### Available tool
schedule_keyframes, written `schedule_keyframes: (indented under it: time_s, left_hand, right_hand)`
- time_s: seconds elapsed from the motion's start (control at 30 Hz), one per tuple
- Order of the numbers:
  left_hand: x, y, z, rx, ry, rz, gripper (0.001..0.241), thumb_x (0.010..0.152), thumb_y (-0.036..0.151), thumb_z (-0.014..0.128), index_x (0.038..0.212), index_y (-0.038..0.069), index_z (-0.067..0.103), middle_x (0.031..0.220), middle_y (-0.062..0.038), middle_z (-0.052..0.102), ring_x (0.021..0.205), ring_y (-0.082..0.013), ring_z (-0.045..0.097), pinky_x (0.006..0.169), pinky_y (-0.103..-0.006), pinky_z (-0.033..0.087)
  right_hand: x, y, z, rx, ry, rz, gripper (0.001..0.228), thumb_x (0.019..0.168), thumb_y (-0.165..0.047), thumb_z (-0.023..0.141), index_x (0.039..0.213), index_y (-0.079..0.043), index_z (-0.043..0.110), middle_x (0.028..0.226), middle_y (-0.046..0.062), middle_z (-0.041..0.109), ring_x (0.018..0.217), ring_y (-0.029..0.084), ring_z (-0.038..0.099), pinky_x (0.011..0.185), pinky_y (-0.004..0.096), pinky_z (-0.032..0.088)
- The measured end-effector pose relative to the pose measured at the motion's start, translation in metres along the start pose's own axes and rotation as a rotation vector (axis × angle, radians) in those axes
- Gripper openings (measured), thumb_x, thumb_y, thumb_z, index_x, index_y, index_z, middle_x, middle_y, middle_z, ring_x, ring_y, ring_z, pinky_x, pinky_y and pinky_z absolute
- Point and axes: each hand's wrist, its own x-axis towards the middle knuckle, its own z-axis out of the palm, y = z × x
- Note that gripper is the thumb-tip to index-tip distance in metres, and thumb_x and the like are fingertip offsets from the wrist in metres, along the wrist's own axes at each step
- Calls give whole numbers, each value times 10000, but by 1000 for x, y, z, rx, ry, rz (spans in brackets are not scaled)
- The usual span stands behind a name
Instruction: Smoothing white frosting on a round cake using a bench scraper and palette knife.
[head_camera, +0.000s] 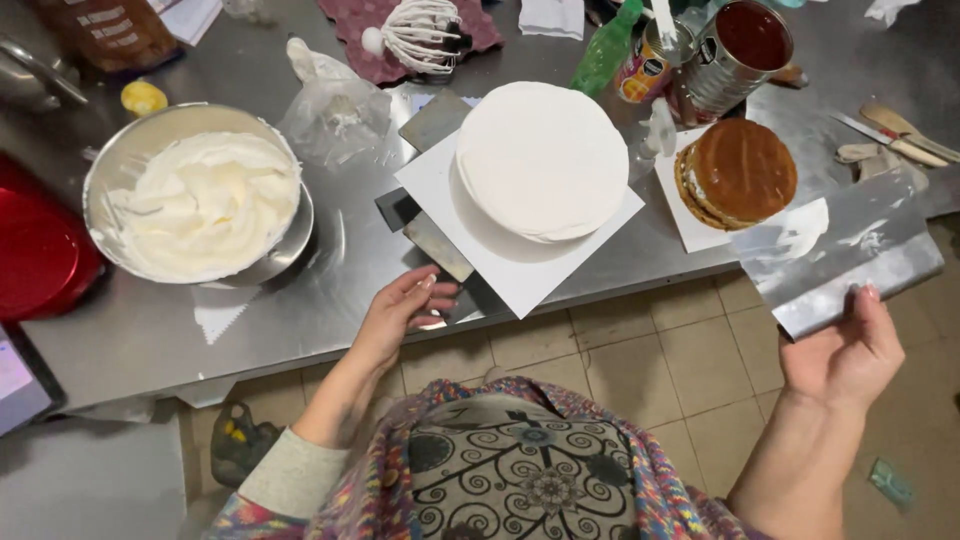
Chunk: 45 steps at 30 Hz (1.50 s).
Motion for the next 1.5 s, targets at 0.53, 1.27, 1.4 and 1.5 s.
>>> schedule_keyframes:
  time_s: [0.53, 1.27, 1.4, 1.5]
  left_hand:
    - [17, -28, 46, -59, 146, 49, 250, 1018, 275, 621, 1118, 53, 675, 1029, -73, 777, 920, -144, 730, 766, -255, 551]
    - [16, 2, 37, -119, -387, -136, 412, 975, 186, 639, 1367, 94, 551, 1359, -66, 670, 1162, -185, 670, 912, -316, 534]
    - [19, 2, 23, -123, -308, -124, 462, 969, 184, 619, 1409, 73, 529, 1328, -93, 681, 1139, -192, 679, 911, -320, 561]
    - [18, 0, 10, -134, -214, -123, 450, 974, 155, 615, 1393, 19, 523, 1276, -137, 687, 1125, -218, 684, 899, -339, 567]
  right_hand:
    - [74, -26, 66, -460, -339, -133, 599, 1145, -387, 588, 1559, 31, 479, 1523, 164, 540, 1440, 273, 553, 1266, 411, 483]
    - [24, 59, 33, -394, 125, -159, 289, 1111, -121, 598, 1383, -35, 555, 1339, 79, 641, 1240, 214, 657, 1116, 396, 576]
    - [30, 129, -39, -483, 361, 171, 256, 1043, -149, 599, 1263, -19, 590, 1181, 62, 686, 1042, 185, 667, 949, 372, 561]
    - [30, 178, -62, -413, 313, 301, 286, 1027, -123, 586, 1276, 17, 567, 1195, 102, 674, 1069, 216, 664, 966, 390, 541]
